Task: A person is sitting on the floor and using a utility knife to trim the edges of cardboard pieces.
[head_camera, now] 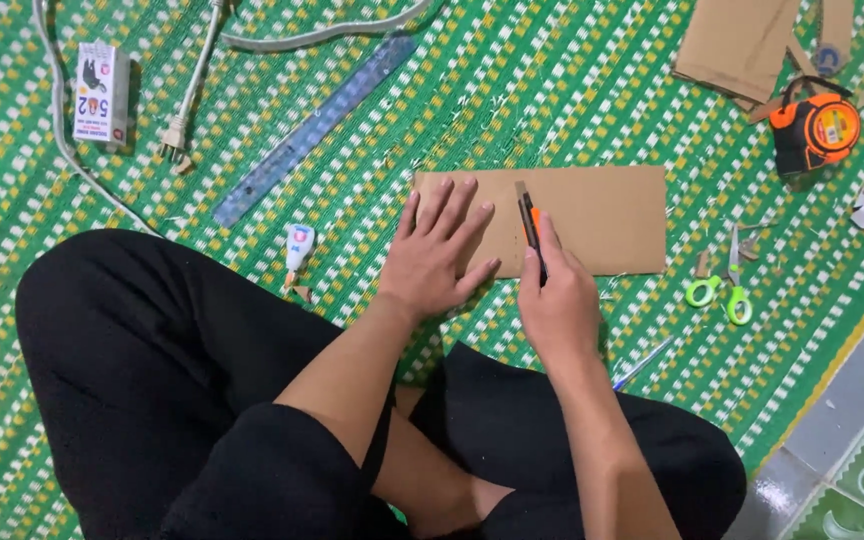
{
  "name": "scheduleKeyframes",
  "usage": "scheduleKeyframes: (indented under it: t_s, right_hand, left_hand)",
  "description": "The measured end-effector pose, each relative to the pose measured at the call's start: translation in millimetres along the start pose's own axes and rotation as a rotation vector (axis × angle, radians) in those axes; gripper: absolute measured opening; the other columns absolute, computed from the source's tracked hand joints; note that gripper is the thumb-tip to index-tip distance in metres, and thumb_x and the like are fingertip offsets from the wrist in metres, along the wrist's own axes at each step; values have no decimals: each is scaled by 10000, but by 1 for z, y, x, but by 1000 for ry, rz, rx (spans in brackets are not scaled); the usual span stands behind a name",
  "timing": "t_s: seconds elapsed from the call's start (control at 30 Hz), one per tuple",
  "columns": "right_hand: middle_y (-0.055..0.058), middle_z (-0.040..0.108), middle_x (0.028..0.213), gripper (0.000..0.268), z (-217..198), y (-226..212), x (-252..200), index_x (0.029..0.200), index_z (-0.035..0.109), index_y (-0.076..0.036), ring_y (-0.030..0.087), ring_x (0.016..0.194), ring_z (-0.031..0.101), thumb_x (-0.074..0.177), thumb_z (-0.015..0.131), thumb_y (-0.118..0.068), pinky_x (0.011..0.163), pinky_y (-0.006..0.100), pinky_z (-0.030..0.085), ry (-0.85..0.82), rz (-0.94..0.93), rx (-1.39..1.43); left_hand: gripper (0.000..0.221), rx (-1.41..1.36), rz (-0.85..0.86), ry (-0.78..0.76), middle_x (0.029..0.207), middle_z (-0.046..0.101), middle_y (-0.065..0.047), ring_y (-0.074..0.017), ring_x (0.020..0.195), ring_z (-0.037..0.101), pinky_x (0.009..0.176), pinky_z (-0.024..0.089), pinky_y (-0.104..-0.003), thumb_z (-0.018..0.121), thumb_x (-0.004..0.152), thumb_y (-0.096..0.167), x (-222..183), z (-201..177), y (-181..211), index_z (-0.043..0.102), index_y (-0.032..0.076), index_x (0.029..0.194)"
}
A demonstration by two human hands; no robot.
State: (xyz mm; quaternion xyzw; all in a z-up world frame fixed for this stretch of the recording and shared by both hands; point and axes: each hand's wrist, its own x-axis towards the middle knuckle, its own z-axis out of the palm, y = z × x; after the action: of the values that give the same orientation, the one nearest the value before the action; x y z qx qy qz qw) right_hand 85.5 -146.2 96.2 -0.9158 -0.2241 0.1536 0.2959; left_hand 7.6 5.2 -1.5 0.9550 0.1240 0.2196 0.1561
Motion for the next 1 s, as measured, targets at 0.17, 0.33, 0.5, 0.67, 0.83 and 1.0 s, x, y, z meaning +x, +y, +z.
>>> scheduleKeyframes:
  t_s: [0.17,0.33,0.5,0.67,0.83,1.0]
  right_hand:
    - [262,661,1279,502,4,0,6,1569,475,-143,414,1166,646,1089,479,-288,794,440,586,2,-4,-49]
    - [243,684,1104,509,3,-9,13,1565,481,-135,427,1042,674,1079,468,-284,738,475,572,-13,-7,-116]
    - [245,689,1057,509,-3,-18,15,1574,475,-134,435,1009,683,1084,447,-270,726,483,575,-43,-9,-200]
    - [259,686,1038,512,-5,-17,24,1567,480,-125,461,1023,672,1076,444,-267,756,529,564,-86,-16,-248]
    - [274,703,985,512,-15,-24,32,1548,508,-100,475,992,691,1060,460,-250,751,553,578,-151,-17,-352]
    - [272,713,925,530,-20,-27,36,1555,504,-101,467,941,713,1048,461,-247,709,546,590,-215,-20,-409]
  left_hand:
    - [698,-4,-2,1,1658,378,-46,-295,1554,311,1268,175,-558,533,958,680,0,-1,0,482,296,1539]
    - [710,-3,-5,-24,1655,379,-44,-297,1552,312,1268,169,-559,537,949,684,0,-2,-1,466,311,1548]
    - [699,-2,-9,-27,1655,380,-41,-290,1553,310,1271,166,-555,534,951,680,0,-2,0,474,313,1543]
    - [687,13,-12,-50,1659,365,-53,-294,1553,303,1264,173,-555,497,966,687,1,-4,1,481,299,1532]
    - [718,40,16,-54,1603,405,-126,-338,1516,350,1214,268,-557,435,957,715,5,8,2,519,222,1472]
    - [724,38,76,-92,1596,373,-217,-424,1525,290,1252,178,-561,351,1004,658,8,6,2,481,149,1502]
